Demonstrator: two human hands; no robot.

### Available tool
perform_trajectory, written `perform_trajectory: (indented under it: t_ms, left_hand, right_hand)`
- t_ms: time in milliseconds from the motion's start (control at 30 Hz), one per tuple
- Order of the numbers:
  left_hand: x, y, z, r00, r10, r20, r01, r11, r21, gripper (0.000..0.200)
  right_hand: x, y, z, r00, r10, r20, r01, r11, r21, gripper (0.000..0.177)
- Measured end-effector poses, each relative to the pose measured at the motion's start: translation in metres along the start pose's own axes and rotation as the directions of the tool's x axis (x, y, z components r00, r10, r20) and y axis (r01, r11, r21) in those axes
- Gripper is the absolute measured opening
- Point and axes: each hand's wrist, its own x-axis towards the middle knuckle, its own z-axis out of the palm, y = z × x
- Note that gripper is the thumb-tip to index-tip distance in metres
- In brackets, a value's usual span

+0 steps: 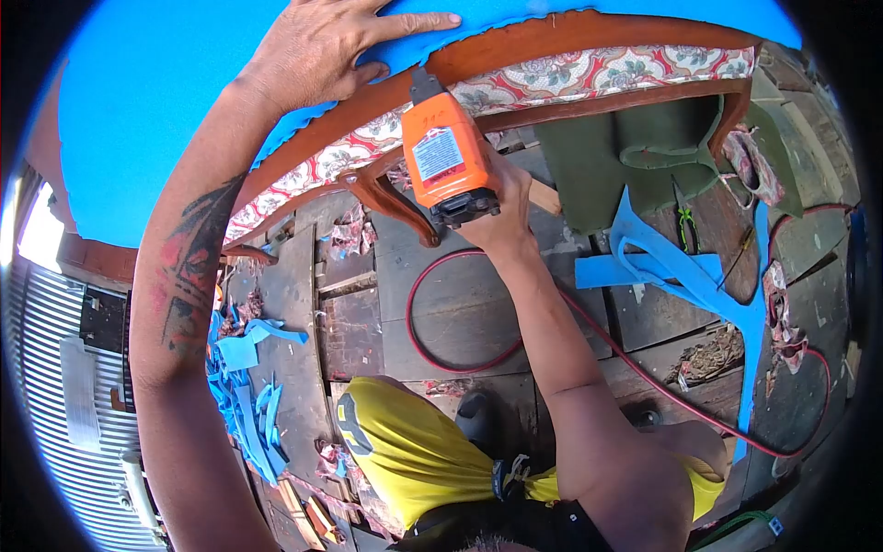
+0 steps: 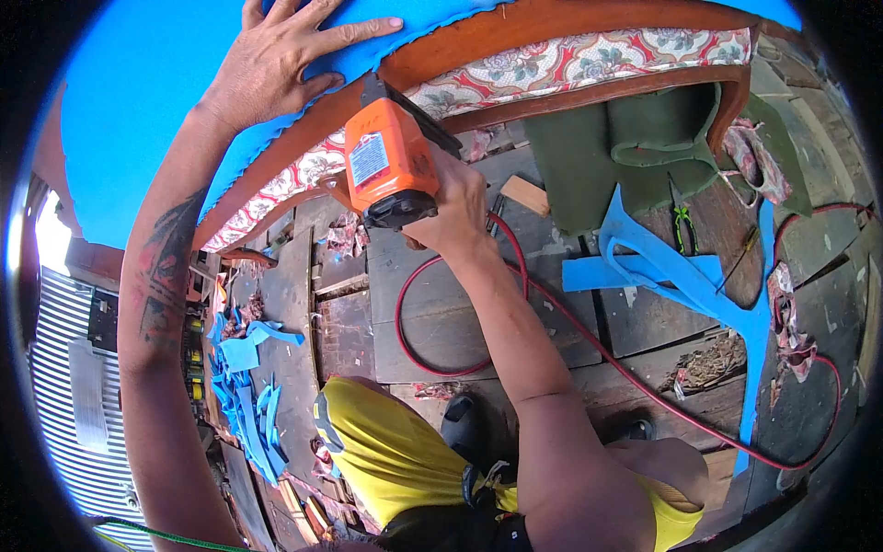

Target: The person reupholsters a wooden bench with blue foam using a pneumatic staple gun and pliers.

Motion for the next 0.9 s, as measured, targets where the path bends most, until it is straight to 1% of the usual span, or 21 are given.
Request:
perform_trajectory:
  t_ms: [133,233,300,500,567,633,700,867,900]
  left_hand:
    - [0.001,0.001,-0.001,1.0,-0.005,-0.006,0.005,1.0,0.001,0.094]
    - [0.001,0.002,-0.003,0.999,-0.021,0.024,0.021,1.0,0.01,0.094]
    - [0.001,-0.002,0.004,1.0,0.011,-0.024,-0.01,1.0,0.024,0.094]
    - [0.001,-0.002,0.005,0.999,0.014,-0.042,-0.013,1.0,0.025,0.095]
    - [0.001,0.0,0.001,1.0,0.005,-0.026,-0.004,0.999,0.037,0.096]
    - [0.001,0.0,0.002,1.0,-0.005,-0.011,0.005,0.999,0.048,0.096]
    - [-0.002,0.0,0.007,0.999,0.023,-0.05,-0.022,0.999,0.027,0.096]
    - [-0.003,-0.002,0.009,0.997,0.033,-0.073,-0.031,0.999,0.032,0.095]
    - [-0.003,-0.002,0.008,0.997,0.034,-0.076,-0.031,0.999,0.039,0.094]
  right_hand:
    - [0.006,-0.005,0.005,1.0,-0.006,-0.001,0.006,1.0,0.02,0.054]
    - [0.011,-0.007,0.005,1.0,-0.017,0.003,0.017,1.0,0.0,0.055]
    - [0.013,-0.007,0.006,1.0,-0.016,-0.007,0.016,1.0,-0.002,0.056]
    - [0.012,-0.006,0.005,1.0,0.008,0.002,-0.008,1.0,0.009,0.06]
    - [0.012,-0.007,0.005,1.0,0.011,0.004,-0.011,1.0,0.014,0.061]
    - [0.015,-0.012,0.003,1.0,-0.006,-0.001,0.006,1.0,0.025,0.047]
    - [0.013,-0.014,0.003,1.0,0.023,0.01,-0.023,0.999,0.03,0.046]
    - [0.02,-0.017,0.008,0.999,0.038,0.004,-0.038,0.999,0.015,0.044]
    - [0.02,-0.017,0.009,0.998,0.059,0.022,-0.059,0.998,0.003,0.044]
